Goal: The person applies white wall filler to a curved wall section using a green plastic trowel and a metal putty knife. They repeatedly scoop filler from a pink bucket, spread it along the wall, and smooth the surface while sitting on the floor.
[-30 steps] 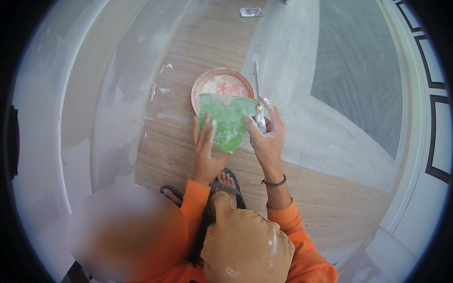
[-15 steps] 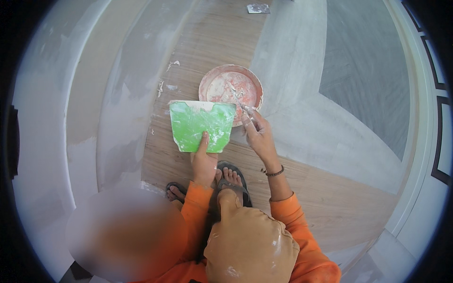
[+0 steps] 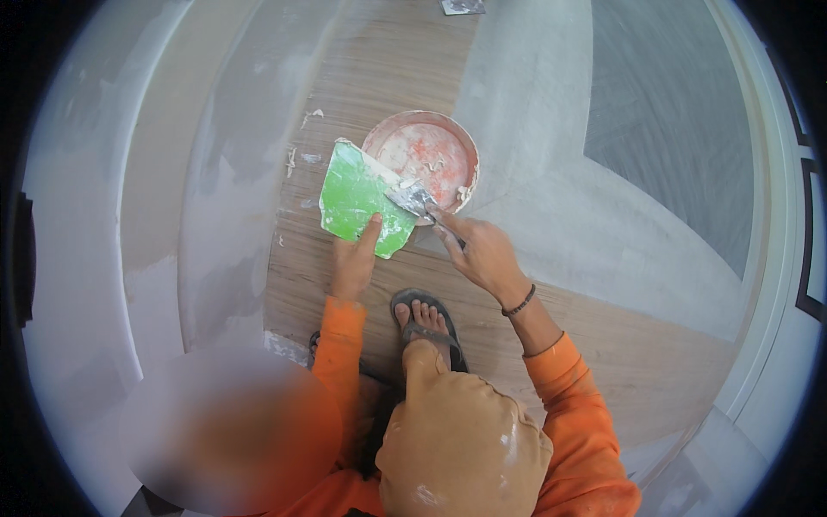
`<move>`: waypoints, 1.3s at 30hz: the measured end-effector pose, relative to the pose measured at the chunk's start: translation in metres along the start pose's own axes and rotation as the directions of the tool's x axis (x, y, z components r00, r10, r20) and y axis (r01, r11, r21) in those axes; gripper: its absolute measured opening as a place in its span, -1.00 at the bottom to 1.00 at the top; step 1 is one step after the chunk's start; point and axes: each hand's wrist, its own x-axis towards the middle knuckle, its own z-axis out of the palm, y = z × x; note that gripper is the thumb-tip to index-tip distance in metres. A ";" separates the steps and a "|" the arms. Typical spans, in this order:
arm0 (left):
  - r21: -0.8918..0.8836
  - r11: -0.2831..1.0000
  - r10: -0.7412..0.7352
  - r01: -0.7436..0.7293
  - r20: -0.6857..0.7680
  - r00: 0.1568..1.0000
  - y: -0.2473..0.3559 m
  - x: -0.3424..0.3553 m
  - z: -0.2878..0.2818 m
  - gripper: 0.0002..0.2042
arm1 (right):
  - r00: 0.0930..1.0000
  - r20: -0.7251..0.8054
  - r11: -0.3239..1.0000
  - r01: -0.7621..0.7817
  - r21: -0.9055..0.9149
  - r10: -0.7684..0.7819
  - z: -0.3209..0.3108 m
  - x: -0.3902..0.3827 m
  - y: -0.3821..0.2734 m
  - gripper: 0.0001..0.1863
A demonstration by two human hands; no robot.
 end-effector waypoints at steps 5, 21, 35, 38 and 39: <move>0.089 0.994 0.056 -0.059 0.037 0.998 0.005 0.000 -0.011 -0.76 | 0.994 -0.075 0.992 0.082 0.091 -0.076 0.013 0.005 -0.001 -0.61; 0.058 0.993 -0.109 0.103 0.122 0.987 0.004 -0.010 -0.002 -0.68 | 0.975 -0.167 0.933 -0.082 0.351 0.148 0.020 0.029 -0.014 -0.64; 0.207 0.978 -0.076 0.020 0.267 0.961 0.007 -0.013 -0.001 -0.76 | 0.986 -0.050 0.966 -0.145 0.215 0.159 0.002 0.036 -0.039 -0.62; 0.266 0.962 -0.014 -0.065 0.286 0.958 -0.002 -0.018 -0.003 -0.74 | 0.971 -0.178 0.938 -0.091 0.335 0.158 0.013 0.047 -0.019 -0.61; 0.204 0.979 -0.054 -0.003 0.275 0.960 -0.002 -0.018 -0.002 -0.72 | 0.956 -0.249 0.919 -0.046 0.391 0.154 0.019 0.046 -0.007 -0.60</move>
